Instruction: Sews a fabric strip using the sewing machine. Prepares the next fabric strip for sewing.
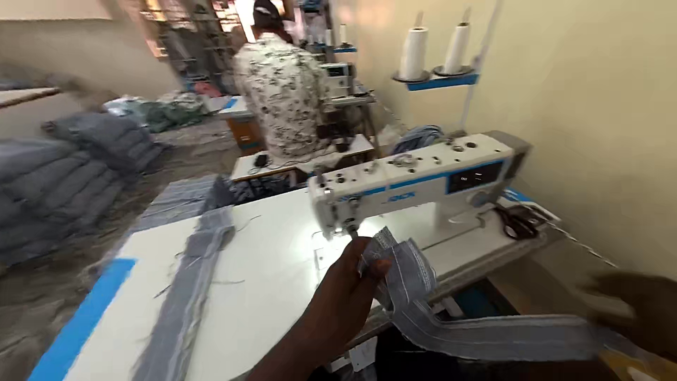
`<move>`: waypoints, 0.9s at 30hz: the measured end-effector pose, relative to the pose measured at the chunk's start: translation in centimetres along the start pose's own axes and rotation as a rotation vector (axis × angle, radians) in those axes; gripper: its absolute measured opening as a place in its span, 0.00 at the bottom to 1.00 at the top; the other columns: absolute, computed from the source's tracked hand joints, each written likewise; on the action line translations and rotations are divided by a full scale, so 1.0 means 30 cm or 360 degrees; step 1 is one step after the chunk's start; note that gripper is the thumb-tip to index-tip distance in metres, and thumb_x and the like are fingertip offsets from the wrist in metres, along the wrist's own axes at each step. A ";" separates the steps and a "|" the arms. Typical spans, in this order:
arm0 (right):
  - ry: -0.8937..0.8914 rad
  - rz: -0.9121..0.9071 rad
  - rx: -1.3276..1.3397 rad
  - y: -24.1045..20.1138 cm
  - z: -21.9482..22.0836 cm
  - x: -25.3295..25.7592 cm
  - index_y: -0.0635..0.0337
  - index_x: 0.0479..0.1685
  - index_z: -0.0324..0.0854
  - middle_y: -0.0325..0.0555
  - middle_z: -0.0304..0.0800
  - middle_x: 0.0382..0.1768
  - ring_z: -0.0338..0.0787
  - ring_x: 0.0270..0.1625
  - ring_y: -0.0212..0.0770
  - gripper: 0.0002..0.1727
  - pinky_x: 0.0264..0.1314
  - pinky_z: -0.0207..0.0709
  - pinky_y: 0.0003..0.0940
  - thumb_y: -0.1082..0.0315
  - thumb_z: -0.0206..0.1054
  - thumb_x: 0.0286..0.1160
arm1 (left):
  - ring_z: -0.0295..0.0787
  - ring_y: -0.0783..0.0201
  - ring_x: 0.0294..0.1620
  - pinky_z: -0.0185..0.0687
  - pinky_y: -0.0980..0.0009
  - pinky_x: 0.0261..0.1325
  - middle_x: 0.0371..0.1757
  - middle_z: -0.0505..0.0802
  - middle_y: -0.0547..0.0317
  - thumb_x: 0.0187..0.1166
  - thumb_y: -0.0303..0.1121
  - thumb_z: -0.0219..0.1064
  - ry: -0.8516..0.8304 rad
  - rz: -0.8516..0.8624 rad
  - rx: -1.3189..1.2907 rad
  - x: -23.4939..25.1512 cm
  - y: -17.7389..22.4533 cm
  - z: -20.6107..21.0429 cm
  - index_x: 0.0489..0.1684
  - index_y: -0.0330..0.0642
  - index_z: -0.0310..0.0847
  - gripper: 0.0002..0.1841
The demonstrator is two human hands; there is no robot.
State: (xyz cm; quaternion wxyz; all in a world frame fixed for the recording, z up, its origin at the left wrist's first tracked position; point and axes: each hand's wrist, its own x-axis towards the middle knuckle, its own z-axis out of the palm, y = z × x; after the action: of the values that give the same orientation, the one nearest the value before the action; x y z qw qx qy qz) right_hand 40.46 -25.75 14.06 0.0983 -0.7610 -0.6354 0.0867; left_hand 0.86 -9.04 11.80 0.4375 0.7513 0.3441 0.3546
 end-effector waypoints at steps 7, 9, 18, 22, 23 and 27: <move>-0.0249 -0.1161 0.1857 -0.198 0.096 0.277 0.61 0.78 0.77 0.51 0.91 0.66 0.90 0.68 0.48 0.59 0.69 0.85 0.47 0.15 0.46 0.67 | 0.90 0.75 0.29 0.88 0.74 0.29 0.33 0.93 0.76 0.74 0.51 0.75 -0.0314 0.0327 0.0222 0.036 0.114 0.260 0.56 0.58 0.82 0.18; -0.0639 -0.1374 0.2018 -0.223 0.097 0.339 0.65 0.80 0.74 0.54 0.90 0.65 0.90 0.65 0.47 0.68 0.67 0.84 0.44 0.10 0.37 0.61 | 0.87 0.74 0.23 0.85 0.74 0.23 0.29 0.91 0.74 0.78 0.49 0.71 -0.0365 0.0336 0.0268 0.044 0.105 0.300 0.54 0.56 0.79 0.15; -0.1214 -0.1059 0.1956 -0.175 0.328 0.330 0.52 0.28 0.88 0.28 0.93 0.25 0.91 0.28 0.21 0.10 0.32 0.86 0.21 0.59 0.82 0.63 | 0.92 0.70 0.33 0.94 0.71 0.35 0.38 0.93 0.68 0.85 0.40 0.66 0.0282 0.0303 -0.0021 -0.012 0.131 0.158 0.53 0.51 0.82 0.08; -0.1208 -0.0844 0.1775 -0.062 0.357 0.325 0.47 0.21 0.85 0.25 0.89 0.21 0.86 0.23 0.19 0.17 0.26 0.80 0.17 0.48 0.84 0.57 | 0.92 0.76 0.41 0.93 0.73 0.43 0.44 0.91 0.77 0.86 0.42 0.65 0.0613 0.0151 0.0000 -0.055 0.103 -0.089 0.54 0.59 0.79 0.06; -0.1235 -0.0782 0.1791 -0.054 0.361 0.326 0.43 0.27 0.86 0.24 0.90 0.25 0.87 0.27 0.18 0.22 0.29 0.82 0.17 0.37 0.82 0.55 | 0.91 0.77 0.39 0.92 0.75 0.41 0.43 0.90 0.78 0.86 0.41 0.64 0.0602 0.0122 0.0023 -0.063 0.113 -0.103 0.52 0.60 0.79 0.05; -0.1212 -0.1161 0.1813 -0.266 0.316 0.349 0.57 0.74 0.78 0.36 0.90 0.63 0.89 0.64 0.29 0.47 0.67 0.84 0.28 0.31 0.76 0.61 | 0.86 0.77 0.25 0.85 0.77 0.24 0.32 0.90 0.72 0.85 0.40 0.64 0.0105 0.0315 0.0332 -0.044 0.196 0.088 0.51 0.51 0.83 0.08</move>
State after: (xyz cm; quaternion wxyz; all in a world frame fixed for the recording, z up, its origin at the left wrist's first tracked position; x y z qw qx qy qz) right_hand 32.31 -13.69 6.90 0.2715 -0.2535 -0.6931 0.6177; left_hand 3.60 -13.46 15.82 0.3084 0.8109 0.3174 0.3828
